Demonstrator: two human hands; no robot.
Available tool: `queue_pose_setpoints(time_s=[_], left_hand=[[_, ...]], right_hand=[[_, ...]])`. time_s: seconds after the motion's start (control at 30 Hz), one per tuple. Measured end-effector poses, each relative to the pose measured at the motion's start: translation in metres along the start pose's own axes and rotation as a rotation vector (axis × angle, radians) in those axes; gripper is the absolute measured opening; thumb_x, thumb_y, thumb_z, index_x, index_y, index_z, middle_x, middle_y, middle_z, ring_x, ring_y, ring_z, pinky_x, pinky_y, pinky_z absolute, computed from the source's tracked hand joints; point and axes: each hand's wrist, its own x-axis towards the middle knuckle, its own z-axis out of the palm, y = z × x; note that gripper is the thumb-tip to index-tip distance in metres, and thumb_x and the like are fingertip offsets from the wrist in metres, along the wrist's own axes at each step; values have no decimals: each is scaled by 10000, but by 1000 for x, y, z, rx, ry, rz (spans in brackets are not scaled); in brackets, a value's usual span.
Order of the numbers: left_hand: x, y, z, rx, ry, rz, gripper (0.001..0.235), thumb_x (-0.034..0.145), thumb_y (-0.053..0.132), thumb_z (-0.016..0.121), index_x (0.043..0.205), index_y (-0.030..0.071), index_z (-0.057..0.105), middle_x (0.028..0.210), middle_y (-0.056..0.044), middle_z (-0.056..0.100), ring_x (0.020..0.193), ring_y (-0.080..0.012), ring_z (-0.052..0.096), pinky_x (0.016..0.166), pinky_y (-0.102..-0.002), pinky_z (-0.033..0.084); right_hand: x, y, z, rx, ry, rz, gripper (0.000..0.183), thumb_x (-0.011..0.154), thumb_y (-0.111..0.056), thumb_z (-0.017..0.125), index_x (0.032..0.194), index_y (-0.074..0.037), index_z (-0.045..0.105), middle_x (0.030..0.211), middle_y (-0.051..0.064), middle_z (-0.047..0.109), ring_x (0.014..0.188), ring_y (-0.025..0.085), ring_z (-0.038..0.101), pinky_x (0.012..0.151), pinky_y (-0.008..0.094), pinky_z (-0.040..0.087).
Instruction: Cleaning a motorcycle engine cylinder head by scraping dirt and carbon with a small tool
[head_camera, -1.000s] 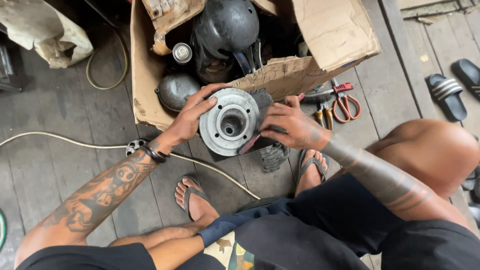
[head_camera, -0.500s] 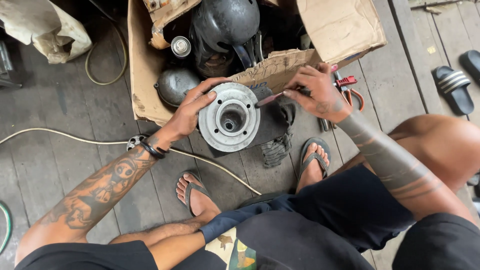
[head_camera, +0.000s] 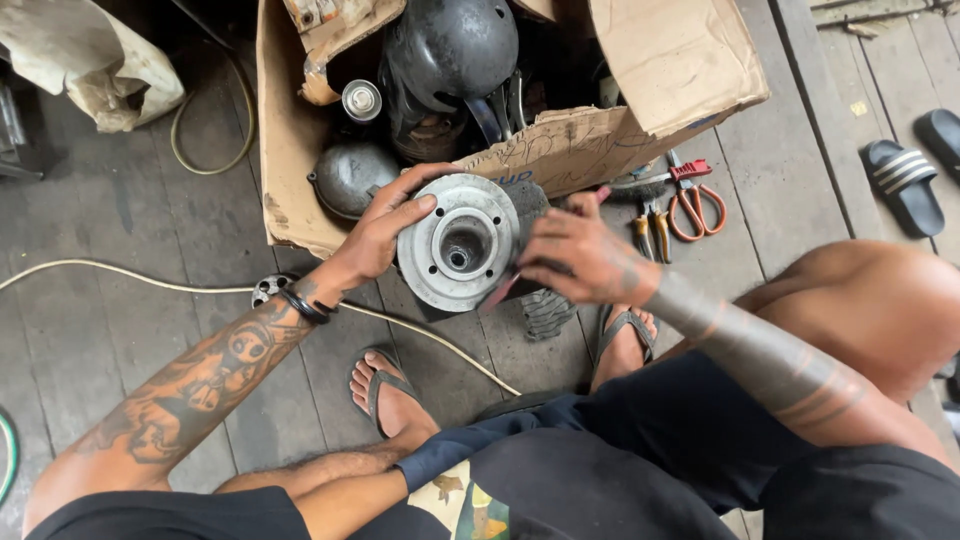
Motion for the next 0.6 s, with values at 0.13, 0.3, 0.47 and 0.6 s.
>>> queue_pose_setpoints(time_s=[0.13,0.3,0.47,0.6], left_hand=[[-2,5,2,13,-27,-16,533,1010,350,521,1438,34,556,1398,-201,576,1335,-281,479,1170,-496,323],[1,10,-1,20,-34,-14,539,1004,343,535,1451,41,545,1376,-180,590,1307,-262,491,1161,-469,332],[2,19,3,64,-41,-14,539,1009,347,529,1436,19,547,1357,-198,597,1293,-278,501,1140,-492,351],[2,10,-1,45,-34,-19,542,994,354,563,1440,46,557,1373,-182,597,1315,-252,488,1162,-490,329]], right_hand=[[-13,42,-9,-89,2,46,121,956,-345,689,927,-228,706,902,4,644,886,214,618,940,451,292],[-2,21,-12,-107,46,61,184,946,-382,713,911,-202,692,917,32,619,883,224,603,936,458,313],[-3,32,-20,-121,16,101,192,988,-350,689,905,-176,697,912,59,642,934,251,612,967,487,281],[-8,40,-22,-61,49,186,157,946,-337,739,972,-192,684,949,18,625,967,237,624,919,458,300]])
